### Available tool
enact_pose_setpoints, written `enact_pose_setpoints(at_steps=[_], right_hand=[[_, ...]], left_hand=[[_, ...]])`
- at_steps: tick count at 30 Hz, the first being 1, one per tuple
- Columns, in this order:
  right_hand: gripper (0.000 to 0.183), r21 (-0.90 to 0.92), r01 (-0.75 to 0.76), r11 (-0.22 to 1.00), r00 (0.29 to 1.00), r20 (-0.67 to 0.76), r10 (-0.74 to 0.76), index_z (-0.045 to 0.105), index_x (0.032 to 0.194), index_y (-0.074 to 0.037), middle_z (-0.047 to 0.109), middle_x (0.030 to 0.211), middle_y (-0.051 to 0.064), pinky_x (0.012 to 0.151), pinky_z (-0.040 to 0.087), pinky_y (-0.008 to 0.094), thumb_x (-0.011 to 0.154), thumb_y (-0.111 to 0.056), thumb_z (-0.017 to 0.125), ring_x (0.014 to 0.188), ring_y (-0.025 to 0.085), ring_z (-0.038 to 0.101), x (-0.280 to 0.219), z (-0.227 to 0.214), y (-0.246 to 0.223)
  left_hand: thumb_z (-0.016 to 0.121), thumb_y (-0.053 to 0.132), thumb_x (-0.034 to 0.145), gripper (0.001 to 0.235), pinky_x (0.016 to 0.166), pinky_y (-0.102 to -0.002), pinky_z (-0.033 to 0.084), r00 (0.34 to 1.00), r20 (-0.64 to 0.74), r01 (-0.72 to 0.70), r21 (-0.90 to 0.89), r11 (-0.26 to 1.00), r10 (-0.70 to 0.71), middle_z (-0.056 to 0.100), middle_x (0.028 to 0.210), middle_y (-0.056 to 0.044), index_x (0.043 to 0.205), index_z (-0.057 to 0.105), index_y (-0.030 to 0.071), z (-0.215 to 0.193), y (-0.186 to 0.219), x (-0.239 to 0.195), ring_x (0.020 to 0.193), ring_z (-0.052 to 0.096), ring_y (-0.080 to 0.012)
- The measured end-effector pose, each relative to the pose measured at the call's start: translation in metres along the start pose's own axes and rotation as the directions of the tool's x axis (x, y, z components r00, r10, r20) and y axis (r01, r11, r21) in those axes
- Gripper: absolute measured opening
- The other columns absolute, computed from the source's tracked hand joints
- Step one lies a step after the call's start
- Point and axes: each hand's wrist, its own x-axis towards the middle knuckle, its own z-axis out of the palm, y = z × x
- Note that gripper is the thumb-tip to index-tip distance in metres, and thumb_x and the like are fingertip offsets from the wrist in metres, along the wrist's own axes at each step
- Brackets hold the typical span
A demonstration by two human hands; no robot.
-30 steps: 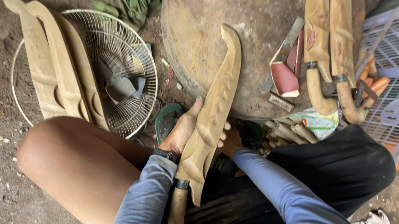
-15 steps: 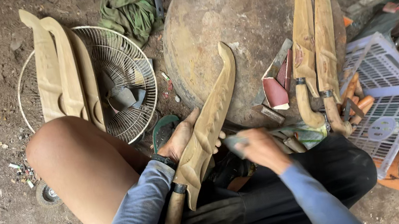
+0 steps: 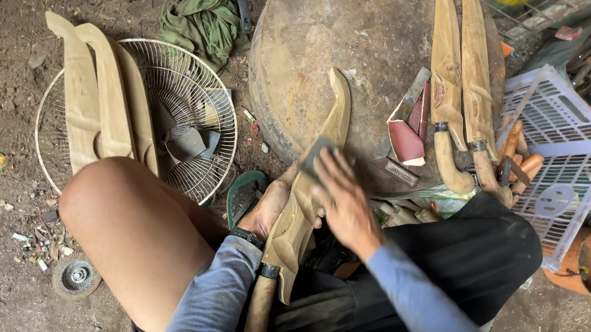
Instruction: The person smooths a carved wooden object using a sanding block and sandpaper. They hold the object with one hand and rub the sanding tool along its surface, occasionally repositioning the object to access different areas.
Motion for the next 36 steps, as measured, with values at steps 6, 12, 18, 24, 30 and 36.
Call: enact_pose_setpoints(at_steps=[6,12,18,24,30,36], right_hand=[[0.043,0.017,0.058,0.998,0.998,0.033,-0.059,0.059,0.147,-0.023,0.038,0.166,0.01,0.128,0.027,0.041,0.11,-0.034,0.038,0.157,0.031,0.031,-0.01,-0.002,0.003],[0.051,-0.021,-0.177,0.984,0.983,0.035,0.178,0.058,0.143,-0.018,0.03,0.169,0.01,0.126,0.023,0.042,0.111,-0.047,0.029,0.158,0.031,0.025,0.066,-0.019,0.031],[0.051,0.064,-0.043,0.997,0.998,0.05,0.04,0.052,0.147,-0.014,0.038,0.165,0.013,0.126,0.028,0.042,0.112,-0.044,0.031,0.156,0.032,0.032,-0.025,0.006,-0.018],[0.051,0.017,-0.101,0.995,0.991,-0.086,0.103,0.07,0.128,-0.007,0.045,0.158,0.017,0.118,0.037,0.04,0.107,-0.041,0.039,0.144,0.038,0.046,0.056,-0.009,0.037],[0.052,-0.018,-0.769,0.639,0.617,0.24,0.749,0.065,0.133,-0.006,0.067,0.133,0.032,0.112,0.048,0.044,0.111,-0.043,0.036,0.124,0.043,0.067,0.083,-0.028,0.015],[0.052,0.065,-0.126,0.99,0.991,-0.027,0.128,0.049,0.149,-0.003,0.043,0.16,0.018,0.12,0.035,0.042,0.107,-0.033,0.045,0.148,0.035,0.041,0.014,-0.012,0.011]], left_hand=[[0.033,0.042,0.112,0.049,0.057,-0.037,0.061,1.0,-0.031,0.004,0.023,1.0,-0.003,0.066,0.09,-0.012,0.147,0.047,0.011,0.008,0.004,-0.003,0.068,0.068,-0.0228],[0.027,0.051,0.109,0.057,0.05,-0.032,0.059,0.993,-0.063,0.097,-0.029,0.995,-0.099,0.064,0.083,-0.011,0.144,0.048,0.011,0.022,0.009,-0.012,0.059,0.063,-0.0185],[0.029,0.031,0.12,0.051,0.073,-0.032,0.067,0.974,-0.202,0.021,-0.383,0.923,-0.106,0.072,0.108,-0.014,0.158,0.042,0.001,0.017,0.009,-0.008,0.083,0.074,-0.0213],[0.03,0.059,0.107,0.065,0.054,-0.033,0.058,0.988,-0.078,0.131,0.018,0.991,-0.13,0.063,0.086,-0.011,0.143,0.051,0.009,0.015,0.007,-0.009,0.062,0.063,-0.0188],[0.028,0.065,0.106,0.07,0.056,-0.035,0.06,0.991,-0.012,0.136,-0.013,0.991,-0.136,0.063,0.086,-0.012,0.14,0.05,0.008,0.023,0.014,-0.011,0.064,0.065,-0.0212],[0.029,0.053,0.106,0.065,0.064,-0.043,0.064,0.974,-0.045,0.226,0.134,0.965,-0.222,0.071,0.092,-0.018,0.135,0.051,-0.001,0.014,0.034,0.009,0.072,0.071,-0.031]])
